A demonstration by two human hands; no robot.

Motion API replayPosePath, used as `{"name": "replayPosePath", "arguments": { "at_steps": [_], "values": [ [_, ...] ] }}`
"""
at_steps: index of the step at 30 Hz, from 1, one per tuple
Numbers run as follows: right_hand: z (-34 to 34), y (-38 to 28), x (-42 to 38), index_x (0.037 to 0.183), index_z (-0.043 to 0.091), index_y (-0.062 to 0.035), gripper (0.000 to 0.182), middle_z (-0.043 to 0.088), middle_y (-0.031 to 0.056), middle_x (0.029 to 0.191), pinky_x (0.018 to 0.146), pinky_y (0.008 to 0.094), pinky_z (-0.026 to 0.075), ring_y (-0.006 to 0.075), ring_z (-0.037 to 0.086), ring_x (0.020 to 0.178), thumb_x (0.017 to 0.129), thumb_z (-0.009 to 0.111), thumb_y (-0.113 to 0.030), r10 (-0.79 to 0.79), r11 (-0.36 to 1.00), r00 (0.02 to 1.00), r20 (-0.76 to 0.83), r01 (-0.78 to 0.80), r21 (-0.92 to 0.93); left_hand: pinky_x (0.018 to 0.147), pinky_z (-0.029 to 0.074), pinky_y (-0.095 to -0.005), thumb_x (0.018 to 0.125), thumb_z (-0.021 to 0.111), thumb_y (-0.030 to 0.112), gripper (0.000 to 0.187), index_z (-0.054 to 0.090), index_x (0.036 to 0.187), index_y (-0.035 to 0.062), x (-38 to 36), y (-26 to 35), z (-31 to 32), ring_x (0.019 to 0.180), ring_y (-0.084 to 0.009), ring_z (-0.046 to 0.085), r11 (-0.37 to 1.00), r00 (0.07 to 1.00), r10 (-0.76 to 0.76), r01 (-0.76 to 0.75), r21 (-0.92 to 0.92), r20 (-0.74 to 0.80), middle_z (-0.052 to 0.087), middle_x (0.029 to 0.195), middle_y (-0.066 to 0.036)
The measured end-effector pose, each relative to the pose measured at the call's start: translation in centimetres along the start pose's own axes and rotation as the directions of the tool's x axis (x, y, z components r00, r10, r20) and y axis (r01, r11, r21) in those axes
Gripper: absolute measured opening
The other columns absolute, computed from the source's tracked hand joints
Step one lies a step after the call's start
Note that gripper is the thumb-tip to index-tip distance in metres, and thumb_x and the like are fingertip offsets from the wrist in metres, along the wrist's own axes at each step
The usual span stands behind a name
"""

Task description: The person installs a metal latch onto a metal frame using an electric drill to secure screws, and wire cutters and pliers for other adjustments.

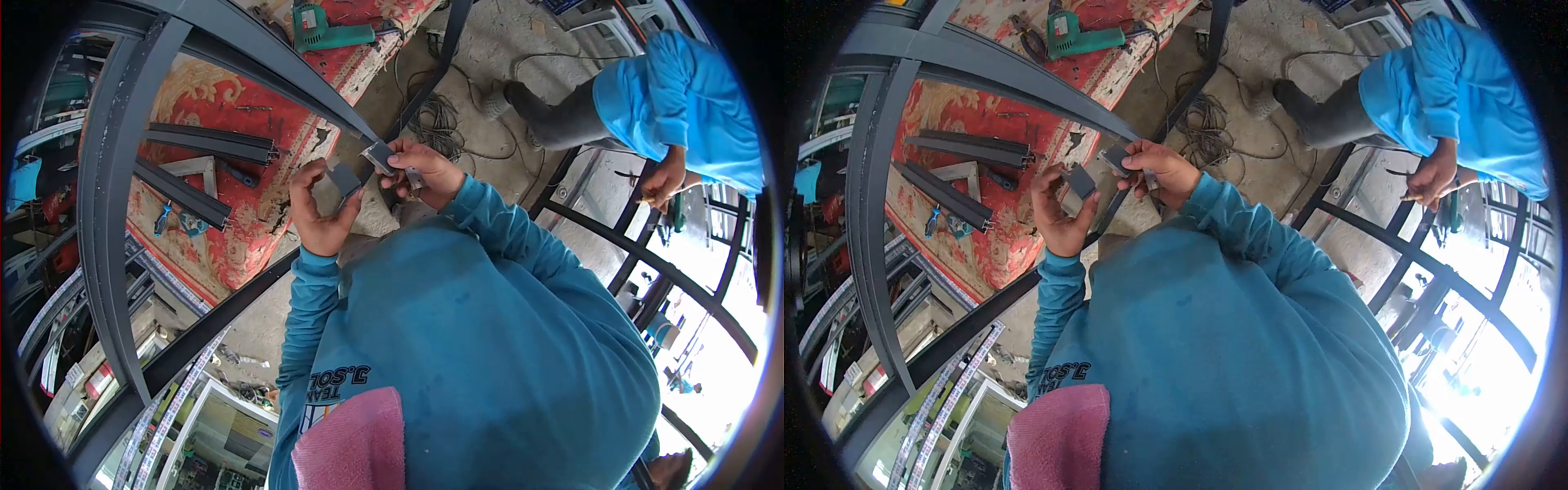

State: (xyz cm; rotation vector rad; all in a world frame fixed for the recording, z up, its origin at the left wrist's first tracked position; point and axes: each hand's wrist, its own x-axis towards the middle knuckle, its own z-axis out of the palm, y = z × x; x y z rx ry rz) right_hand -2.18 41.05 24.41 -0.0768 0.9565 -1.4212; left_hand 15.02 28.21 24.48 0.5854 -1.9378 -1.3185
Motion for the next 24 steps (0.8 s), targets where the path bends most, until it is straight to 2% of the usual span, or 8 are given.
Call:
{"name": "replayPosePath", "arguments": {
  "at_steps": [1,2,4,8,10,17,19,24],
  "values": [
    [-0.1,0.0,0.0,0.107,0.048,-0.0091,0.031,0.059,0.0021,0.094,0.059,0.0253,0.045,0.0137,0.063,0.080,0.084,0.063,-0.025,0.008,1.000,1.000,0.003,-0.008,0.006,0.089,0.043,-0.0350,0.063,0.081,0.005,0.062,0.051,0.117,0.0024,0.1,0.3,-0.1,0.101,-0.0261,0.054,0.991,0.999,0.050,-0.052,0.124,0.020,0.050,0.112,-0.014],
    [-0.2,-0.1,0.1,0.104,0.048,-0.0113,0.031,0.057,0.0009,0.091,0.059,0.0270,0.045,0.0143,0.063,0.079,0.083,0.066,-0.025,0.015,1.000,1.000,0.006,-0.015,0.012,0.089,0.043,-0.0350,0.063,0.081,0.005,0.062,0.051,0.117,0.0024,0.3,0.9,-0.2,0.101,-0.0261,0.054,0.991,0.998,0.051,-0.054,0.123,0.022,0.050,0.112,-0.014],
    [-0.2,-0.2,0.1,0.103,0.048,-0.0112,0.031,0.057,0.0008,0.091,0.059,0.0271,0.045,0.0141,0.063,0.079,0.083,0.066,-0.026,0.010,1.000,1.000,0.001,-0.010,0.013,0.087,0.043,-0.0349,0.061,0.080,0.006,0.063,0.054,0.119,0.0038,0.6,1.8,-0.3,0.096,-0.0273,0.054,0.924,0.990,0.120,-0.137,0.357,0.072,0.049,0.106,-0.013],
    [-0.5,-0.3,-0.1,0.104,0.048,-0.0111,0.032,0.057,0.0004,0.091,0.059,0.0268,0.044,0.0134,0.062,0.079,0.083,0.066,-0.026,-0.003,1.000,1.000,-0.009,0.003,0.017,0.087,0.044,-0.0349,0.062,0.078,0.003,0.066,0.052,0.123,0.0045,0.7,1.2,0.1,0.095,-0.0256,0.053,0.933,0.991,0.109,-0.130,0.337,0.081,0.047,0.104,-0.012],
    [-0.7,-0.3,0.1,0.105,0.047,-0.0113,0.032,0.057,0.0003,0.092,0.060,0.0269,0.044,0.0135,0.062,0.079,0.083,0.066,-0.026,-0.005,1.000,1.000,-0.003,0.005,0.018,0.086,0.044,-0.0338,0.063,0.077,0.002,0.064,0.051,0.121,0.0037,0.6,1.3,0.8,0.095,-0.0241,0.053,0.997,0.998,-0.045,0.042,0.063,0.041,0.047,0.107,-0.012],
    [-1.3,-0.1,0.5,0.106,0.046,-0.0127,0.031,0.056,-0.0004,0.093,0.061,0.0271,0.043,0.0140,0.061,0.080,0.084,0.065,-0.026,-0.003,1.000,1.000,-0.009,0.004,0.021,0.084,0.045,-0.0320,0.063,0.076,0.001,0.058,0.050,0.115,0.0012,0.8,0.7,1.3,0.094,-0.0221,0.054,0.995,0.998,-0.056,0.054,0.079,0.014,0.051,0.109,-0.012],
    [-1.5,0.0,0.7,0.105,0.046,-0.0129,0.030,0.056,-0.0005,0.093,0.061,0.0269,0.043,0.0138,0.061,0.080,0.084,0.064,-0.025,-0.005,1.000,1.000,-0.012,0.005,0.026,0.083,0.046,-0.0292,0.068,0.073,-0.004,0.059,0.045,0.120,0.0009,0.9,0.6,1.1,0.099,-0.0174,0.053,0.988,0.991,-0.065,0.047,0.148,0.120,0.048,0.116,-0.010],
    [-1.3,-0.3,0.9,0.104,0.047,-0.0134,0.027,0.056,-0.0007,0.091,0.059,0.0264,0.043,0.0133,0.062,0.078,0.085,0.064,-0.023,-0.011,1.000,0.999,-0.046,0.012,0.021,0.082,0.046,-0.0317,0.066,0.074,-0.002,0.059,0.047,0.119,0.0009,1.4,0.3,1.4,0.096,-0.0201,0.055,0.987,0.994,0.004,-0.021,0.162,0.109,0.052,0.113,-0.012]
  ]
}}
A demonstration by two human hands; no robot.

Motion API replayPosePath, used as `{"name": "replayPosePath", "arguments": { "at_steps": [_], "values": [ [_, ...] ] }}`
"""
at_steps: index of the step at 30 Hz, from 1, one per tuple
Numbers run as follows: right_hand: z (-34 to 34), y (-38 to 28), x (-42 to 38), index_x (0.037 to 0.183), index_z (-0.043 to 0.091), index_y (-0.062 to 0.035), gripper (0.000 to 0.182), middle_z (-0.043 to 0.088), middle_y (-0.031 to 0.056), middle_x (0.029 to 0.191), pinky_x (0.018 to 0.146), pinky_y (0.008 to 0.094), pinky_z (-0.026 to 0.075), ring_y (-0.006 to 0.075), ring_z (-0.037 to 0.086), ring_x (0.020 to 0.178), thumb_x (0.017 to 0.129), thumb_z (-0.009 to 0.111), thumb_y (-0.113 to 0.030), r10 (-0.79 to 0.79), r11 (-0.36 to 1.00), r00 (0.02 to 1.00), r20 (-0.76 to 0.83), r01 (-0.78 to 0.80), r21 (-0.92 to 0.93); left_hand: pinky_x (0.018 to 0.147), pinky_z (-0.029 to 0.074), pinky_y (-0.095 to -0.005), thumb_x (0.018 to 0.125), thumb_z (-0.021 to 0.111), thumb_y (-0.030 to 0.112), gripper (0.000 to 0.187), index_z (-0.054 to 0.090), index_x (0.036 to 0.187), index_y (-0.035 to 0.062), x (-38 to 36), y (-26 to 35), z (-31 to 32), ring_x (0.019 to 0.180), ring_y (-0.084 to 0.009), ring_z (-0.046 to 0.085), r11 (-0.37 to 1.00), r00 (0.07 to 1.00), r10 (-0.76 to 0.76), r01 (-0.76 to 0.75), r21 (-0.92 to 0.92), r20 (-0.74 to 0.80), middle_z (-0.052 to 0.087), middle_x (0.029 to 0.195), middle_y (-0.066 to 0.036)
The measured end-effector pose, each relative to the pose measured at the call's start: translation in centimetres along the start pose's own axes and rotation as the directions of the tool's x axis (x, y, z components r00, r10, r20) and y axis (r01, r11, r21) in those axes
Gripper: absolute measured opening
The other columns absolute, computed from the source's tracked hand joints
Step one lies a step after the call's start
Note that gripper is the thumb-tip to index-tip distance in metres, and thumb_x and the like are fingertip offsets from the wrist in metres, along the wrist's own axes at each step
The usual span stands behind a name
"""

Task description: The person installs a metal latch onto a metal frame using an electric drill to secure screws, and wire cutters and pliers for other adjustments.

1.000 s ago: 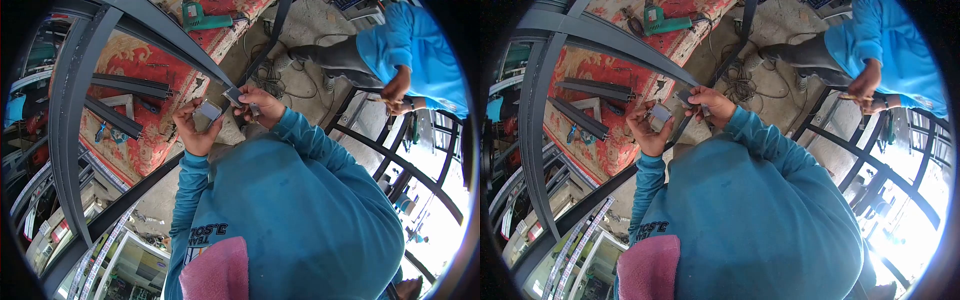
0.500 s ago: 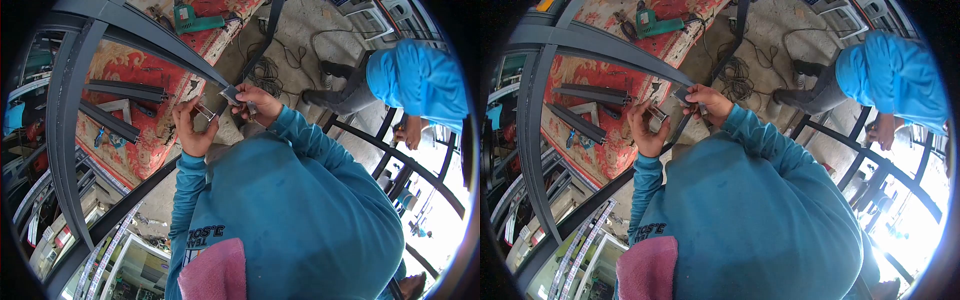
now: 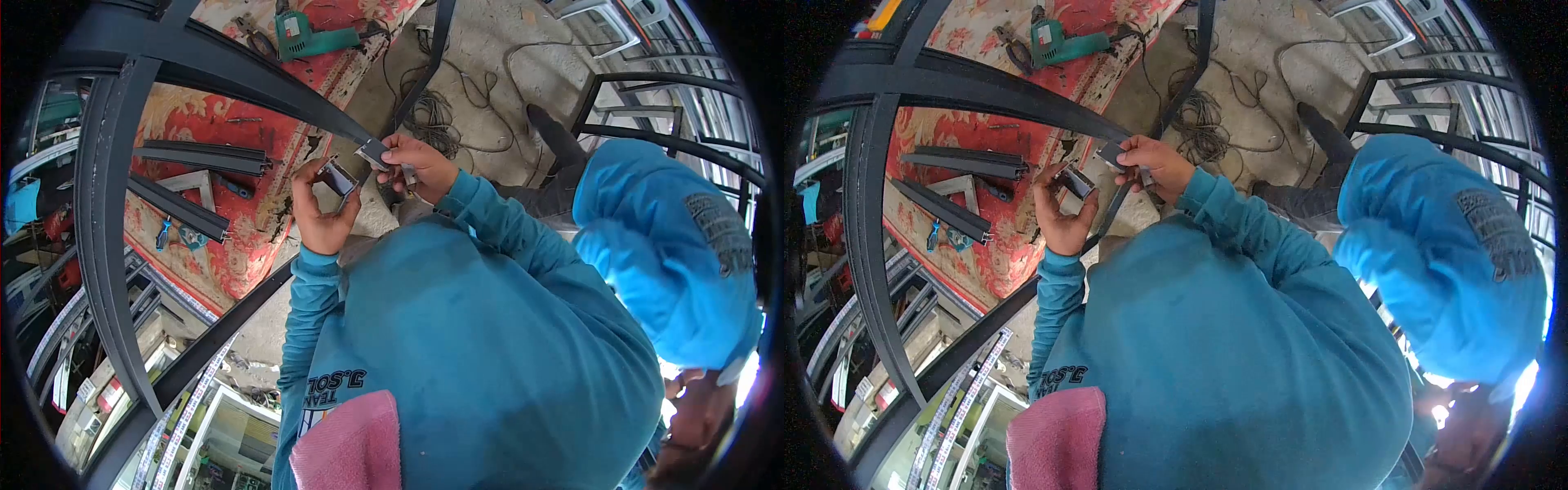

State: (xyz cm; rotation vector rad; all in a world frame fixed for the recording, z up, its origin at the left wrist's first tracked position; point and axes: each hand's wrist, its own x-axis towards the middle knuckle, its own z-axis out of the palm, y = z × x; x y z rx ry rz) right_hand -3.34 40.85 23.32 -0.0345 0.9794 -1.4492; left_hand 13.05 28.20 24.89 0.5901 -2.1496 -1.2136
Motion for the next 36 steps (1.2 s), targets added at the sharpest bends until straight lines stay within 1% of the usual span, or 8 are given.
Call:
{"name": "replayPosePath", "arguments": {
  "at_steps": [1,11,13,16,27,32,34,36],
  "values": [
    [0.0,-0.1,0.0,0.103,0.047,-0.0132,0.027,0.057,-0.0006,0.090,0.058,0.0265,0.044,0.0133,0.062,0.077,0.085,0.064,-0.023,0.003,1.000,1.000,-0.012,-0.003,-0.008,0.080,0.046,-0.0336,0.064,0.075,0.000,0.058,0.050,0.117,0.0011,0.1,0.0,0.1,0.093,-0.0228,0.057,1.000,0.999,0.016,-0.016,0.007,-0.030,0.055,0.109,-0.013],
    [0.8,-0.3,0.4,0.100,0.049,-0.0103,0.025,0.057,0.0014,0.088,0.057,0.0263,0.045,0.0133,0.062,0.075,0.084,0.064,-0.023,0.005,1.000,1.000,-0.025,-0.005,0.008,0.083,0.045,-0.0311,0.066,0.075,-0.001,0.059,0.049,0.119,0.0012,-0.1,-0.7,0.1,0.096,-0.0208,0.055,0.993,0.998,-0.068,0.067,-0.097,-0.004,0.053,0.113,-0.013],
    [0.7,-0.1,0.6,0.103,0.049,-0.0093,0.026,0.059,0.0026,0.091,0.057,0.0244,0.045,0.0123,0.062,0.075,0.086,0.063,-0.023,0.000,1.000,1.000,-0.004,0.000,0.004,0.085,0.045,-0.0311,0.068,0.074,-0.003,0.061,0.046,0.121,0.0010,-0.2,-0.9,0.1,0.100,-0.0196,0.054,0.971,0.997,-0.081,0.083,-0.226,0.016,0.052,0.116,-0.013],
    [0.8,-0.1,0.6,0.105,0.049,-0.0085,0.026,0.061,0.0038,0.094,0.057,0.0226,0.045,0.0113,0.061,0.076,0.088,0.062,-0.024,0.002,1.000,1.000,0.018,-0.002,0.006,0.087,0.045,-0.0317,0.070,0.073,-0.005,0.062,0.042,0.123,0.0004,-0.2,-0.8,0.0,0.103,-0.0195,0.054,0.953,0.996,-0.086,0.092,-0.289,0.033,0.051,0.116,-0.013],
    [1.0,0.3,1.5,0.103,0.054,-0.0089,0.024,0.062,0.0044,0.092,0.056,0.0228,0.045,0.0124,0.062,0.076,0.086,0.061,-0.024,0.078,0.975,0.996,0.035,-0.083,0.208,0.088,0.045,-0.0317,0.072,0.073,-0.005,0.063,0.040,0.125,0.0009,-0.2,-0.5,-1.0,0.103,-0.0202,0.055,0.974,0.991,-0.125,0.131,-0.187,0.043,0.052,0.118,-0.013],
    [1.0,1.0,2.3,0.102,0.056,-0.0089,0.024,0.062,0.0028,0.092,0.055,0.0226,0.045,0.0110,0.062,0.075,0.085,0.062,-0.024,0.107,0.979,0.994,0.037,-0.112,0.173,0.091,0.045,-0.0315,0.073,0.071,-0.008,0.064,0.039,0.127,0.0016,-0.1,-0.1,-1.4,0.106,-0.0203,0.054,0.957,0.987,-0.126,0.147,-0.250,0.097,0.053,0.117,-0.013],
    [1.3,1.2,2.3,0.104,0.056,-0.0090,0.026,0.060,0.0016,0.093,0.056,0.0221,0.045,0.0098,0.061,0.075,0.086,0.062,-0.026,0.089,0.980,0.996,0.021,-0.091,0.174,0.094,0.045,-0.0341,0.075,0.069,-0.007,0.061,0.038,0.127,0.0008,-0.4,-0.6,-1.5,0.110,-0.0233,0.054,0.970,0.995,-0.088,0.096,-0.224,0.044,0.052,0.121,-0.016],
    [1.9,1.0,2.2,0.106,0.056,-0.0093,0.027,0.059,0.0009,0.093,0.057,0.0219,0.045,0.0088,0.061,0.075,0.086,0.062,-0.027,0.070,0.988,0.993,0.095,-0.082,0.129,0.095,0.046,-0.0352,0.076,0.069,-0.007,0.060,0.038,0.127,0.0002,0.0,0.2,-1.5,0.110,-0.0251,0.055,0.975,0.993,-0.057,0.077,-0.209,0.101,0.053,0.121,-0.017]
  ]
}}
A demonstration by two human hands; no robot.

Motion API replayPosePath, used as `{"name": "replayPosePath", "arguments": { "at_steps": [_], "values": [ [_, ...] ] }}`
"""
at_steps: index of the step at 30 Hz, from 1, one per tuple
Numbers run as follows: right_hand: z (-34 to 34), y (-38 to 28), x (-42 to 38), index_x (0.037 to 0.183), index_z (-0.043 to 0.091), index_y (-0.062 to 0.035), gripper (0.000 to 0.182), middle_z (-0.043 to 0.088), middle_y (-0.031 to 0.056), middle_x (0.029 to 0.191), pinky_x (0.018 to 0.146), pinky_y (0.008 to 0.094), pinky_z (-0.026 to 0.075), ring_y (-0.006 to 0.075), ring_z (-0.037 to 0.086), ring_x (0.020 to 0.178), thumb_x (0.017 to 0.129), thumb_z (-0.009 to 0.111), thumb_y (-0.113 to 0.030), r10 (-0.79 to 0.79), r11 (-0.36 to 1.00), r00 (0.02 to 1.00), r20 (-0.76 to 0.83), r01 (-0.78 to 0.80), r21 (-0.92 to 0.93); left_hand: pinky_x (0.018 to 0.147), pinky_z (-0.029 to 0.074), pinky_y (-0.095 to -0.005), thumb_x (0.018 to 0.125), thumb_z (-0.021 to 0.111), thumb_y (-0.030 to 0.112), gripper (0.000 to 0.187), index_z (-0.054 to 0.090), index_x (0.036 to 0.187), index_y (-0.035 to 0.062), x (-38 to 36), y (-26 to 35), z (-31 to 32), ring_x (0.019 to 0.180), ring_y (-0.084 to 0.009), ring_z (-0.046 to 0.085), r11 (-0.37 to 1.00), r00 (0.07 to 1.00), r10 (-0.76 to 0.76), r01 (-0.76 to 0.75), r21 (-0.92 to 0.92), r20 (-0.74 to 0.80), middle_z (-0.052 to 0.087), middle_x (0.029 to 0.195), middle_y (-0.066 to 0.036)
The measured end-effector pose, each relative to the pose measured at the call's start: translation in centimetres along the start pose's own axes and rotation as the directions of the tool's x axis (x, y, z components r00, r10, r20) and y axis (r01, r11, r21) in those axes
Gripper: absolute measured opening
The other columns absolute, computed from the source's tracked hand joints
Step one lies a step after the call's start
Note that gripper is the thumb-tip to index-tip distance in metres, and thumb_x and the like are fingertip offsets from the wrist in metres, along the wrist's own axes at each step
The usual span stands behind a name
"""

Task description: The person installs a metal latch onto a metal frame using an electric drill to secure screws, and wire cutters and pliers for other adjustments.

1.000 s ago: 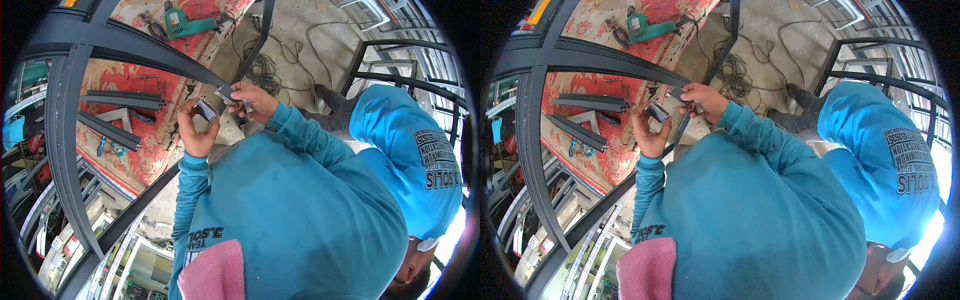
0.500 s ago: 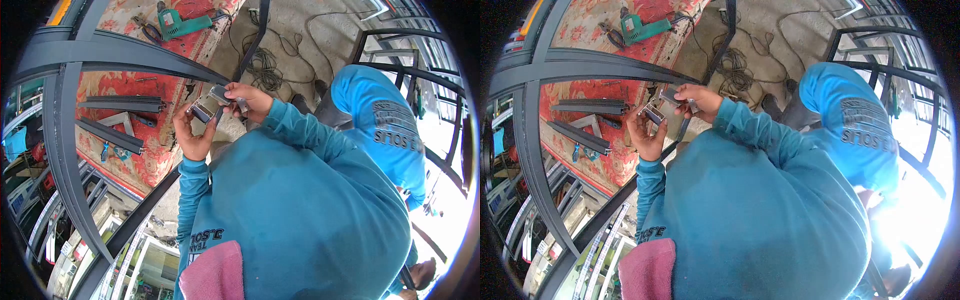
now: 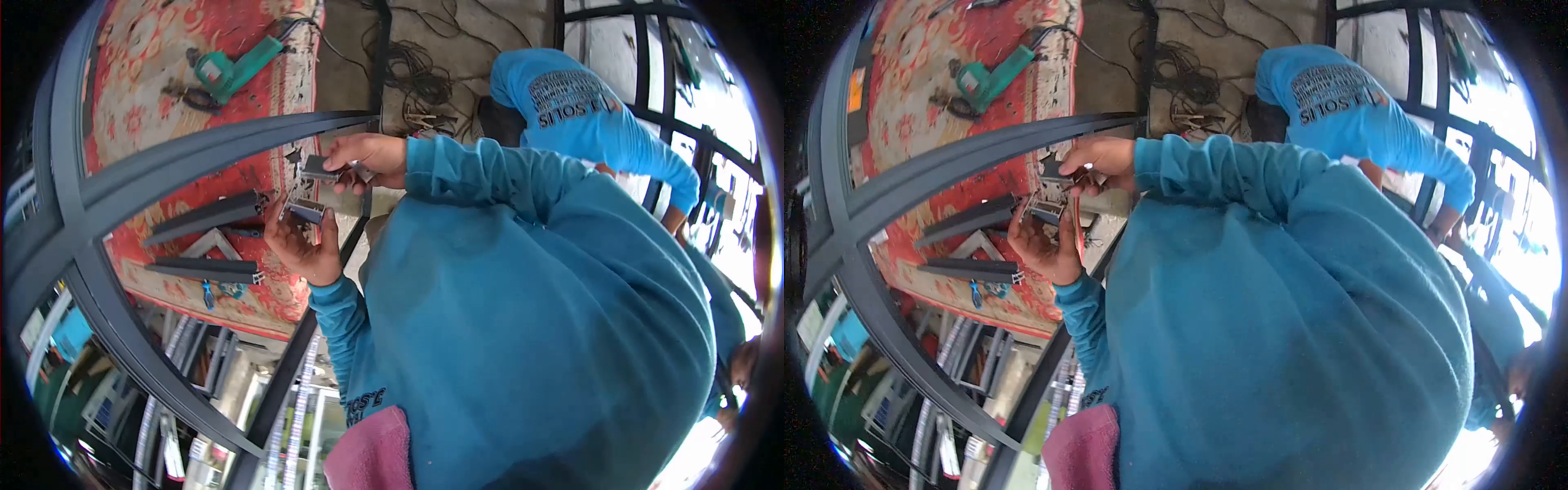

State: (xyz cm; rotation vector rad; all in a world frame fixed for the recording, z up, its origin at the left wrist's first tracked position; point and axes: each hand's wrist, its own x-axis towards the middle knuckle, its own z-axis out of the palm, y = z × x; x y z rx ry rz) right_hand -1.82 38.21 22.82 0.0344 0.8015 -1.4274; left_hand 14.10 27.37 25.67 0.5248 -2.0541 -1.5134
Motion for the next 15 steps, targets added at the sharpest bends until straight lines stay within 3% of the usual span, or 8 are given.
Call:
{"name": "replayPosePath", "arguments": {
  "at_steps": [15],
  "values": [
    [0.90,0.58,0.10,0.108,0.054,-0.0094,0.031,0.059,0.0014,0.092,0.059,0.0229,0.047,0.0099,0.061,0.078,0.085,0.063,-0.027,0.045,0.993,0.999,-0.007,-0.044,0.110,0.092,0.045,-0.0345,0.071,0.070,-0.007,0.063,0.039,0.125,0.0001,0.90,1.05,-0.30,0.105,-0.0242,0.056,0.997,0.999,-0.023,0.021,0.079,0.026,0.051,0.124,-0.016]
  ]
}}
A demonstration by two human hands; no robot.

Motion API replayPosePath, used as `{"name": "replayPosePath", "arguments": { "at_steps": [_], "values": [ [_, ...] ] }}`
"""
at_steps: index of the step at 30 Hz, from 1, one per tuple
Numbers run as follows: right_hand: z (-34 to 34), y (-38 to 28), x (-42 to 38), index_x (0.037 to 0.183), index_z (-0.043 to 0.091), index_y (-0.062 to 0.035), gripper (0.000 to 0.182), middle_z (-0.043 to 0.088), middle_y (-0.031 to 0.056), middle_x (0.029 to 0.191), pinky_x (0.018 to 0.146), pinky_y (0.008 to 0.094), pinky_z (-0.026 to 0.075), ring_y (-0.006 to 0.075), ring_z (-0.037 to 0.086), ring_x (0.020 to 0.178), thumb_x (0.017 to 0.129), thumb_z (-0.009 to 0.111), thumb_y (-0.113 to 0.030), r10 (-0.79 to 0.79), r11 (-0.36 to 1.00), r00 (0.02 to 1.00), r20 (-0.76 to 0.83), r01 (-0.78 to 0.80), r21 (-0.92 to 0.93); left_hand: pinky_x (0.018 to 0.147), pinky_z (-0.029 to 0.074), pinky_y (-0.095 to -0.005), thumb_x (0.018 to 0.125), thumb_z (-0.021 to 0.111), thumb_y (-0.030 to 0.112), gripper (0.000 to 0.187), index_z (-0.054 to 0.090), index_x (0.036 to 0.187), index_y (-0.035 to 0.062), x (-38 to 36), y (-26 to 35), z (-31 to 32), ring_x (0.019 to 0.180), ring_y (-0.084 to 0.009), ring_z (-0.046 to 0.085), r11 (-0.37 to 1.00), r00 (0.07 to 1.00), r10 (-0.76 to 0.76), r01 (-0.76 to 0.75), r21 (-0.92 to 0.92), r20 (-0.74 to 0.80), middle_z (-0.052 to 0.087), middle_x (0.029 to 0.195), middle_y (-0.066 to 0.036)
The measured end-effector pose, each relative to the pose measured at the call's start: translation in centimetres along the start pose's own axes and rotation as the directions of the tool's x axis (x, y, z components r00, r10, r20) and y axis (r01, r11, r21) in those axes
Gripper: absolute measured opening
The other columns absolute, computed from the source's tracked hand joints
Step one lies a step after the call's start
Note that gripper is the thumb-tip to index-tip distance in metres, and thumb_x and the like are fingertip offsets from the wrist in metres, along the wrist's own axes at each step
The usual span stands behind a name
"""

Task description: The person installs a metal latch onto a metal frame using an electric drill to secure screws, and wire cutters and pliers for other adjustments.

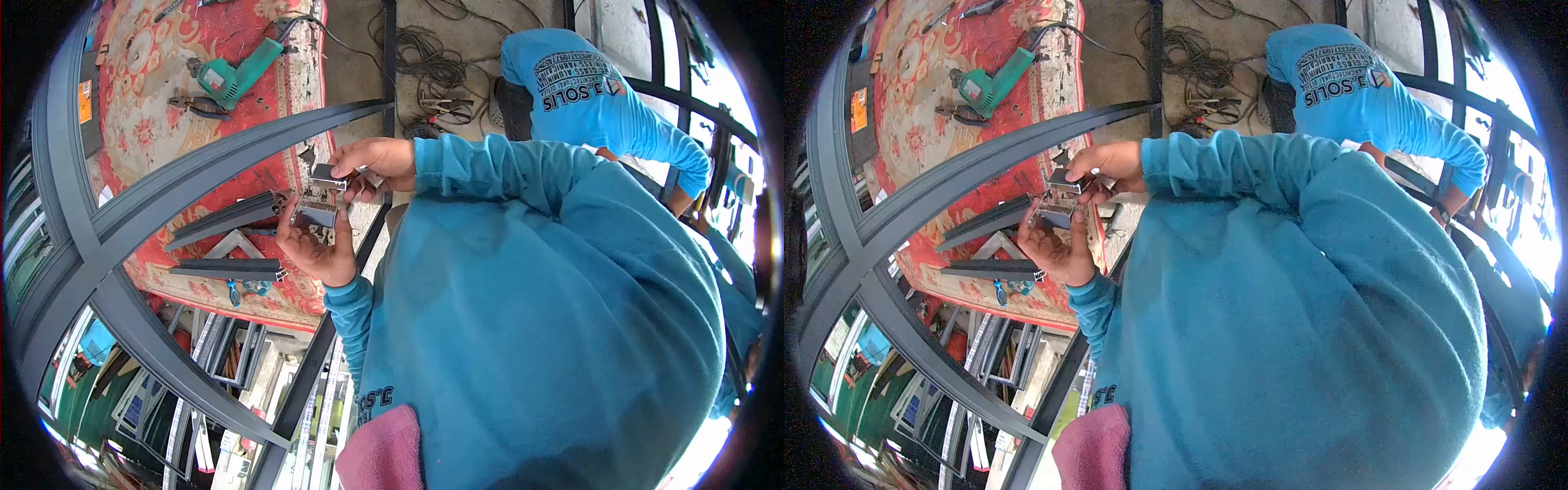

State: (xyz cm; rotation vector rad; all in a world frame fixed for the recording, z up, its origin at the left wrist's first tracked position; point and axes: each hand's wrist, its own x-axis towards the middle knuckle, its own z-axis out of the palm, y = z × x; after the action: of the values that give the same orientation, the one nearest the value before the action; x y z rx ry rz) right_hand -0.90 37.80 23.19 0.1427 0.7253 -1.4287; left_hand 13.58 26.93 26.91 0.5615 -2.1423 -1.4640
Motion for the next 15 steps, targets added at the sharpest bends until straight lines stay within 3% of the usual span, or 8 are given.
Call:
{"name": "replayPosePath", "arguments": {
  "at_steps": [8,11,15],
  "values": [
    [-0.25,-0.14,-0.33,0.106,0.053,-0.0083,0.031,0.059,0.0005,0.090,0.058,0.0226,0.046,0.0096,0.061,0.077,0.083,0.066,-0.023,-0.084,0.994,0.996,0.023,0.086,-0.071,0.095,0.043,-0.0353,0.070,0.071,-0.005,0.064,0.039,0.126,0.0003,-0.10,0.13,-0.10,0.108,-0.0241,0.054,1.000,1.000,0.008,-0.008,0.015,0.014,0.050,0.125,-0.015],
    [0.07,-0.39,-0.60,0.106,0.053,-0.0076,0.032,0.059,0.0005,0.090,0.057,0.0227,0.046,0.0097,0.061,0.076,0.081,0.068,-0.022,-0.101,0.992,0.995,0.015,0.102,-0.081,0.095,0.043,-0.0361,0.074,0.070,-0.006,0.062,0.039,0.127,0.0002,-0.21,0.07,-0.20,0.106,-0.0244,0.055,0.999,0.999,0.030,-0.031,0.036,0.024,0.053,0.119,-0.017],
    [0.13,-0.09,-0.38,0.105,0.053,-0.0074,0.033,0.060,0.0009,0.090,0.056,0.0230,0.045,0.0099,0.060,0.075,0.080,0.068,-0.023,-0.116,0.989,0.993,-0.006,0.115,-0.092,0.097,0.042,-0.0363,0.071,0.071,-0.005,0.065,0.039,0.127,0.0006,-0.35,-0.28,-0.18,0.112,-0.0250,0.051,1.000,1.000,0.009,-0.009,0.013,0.023,0.049,0.127,-0.016]
  ]
}}
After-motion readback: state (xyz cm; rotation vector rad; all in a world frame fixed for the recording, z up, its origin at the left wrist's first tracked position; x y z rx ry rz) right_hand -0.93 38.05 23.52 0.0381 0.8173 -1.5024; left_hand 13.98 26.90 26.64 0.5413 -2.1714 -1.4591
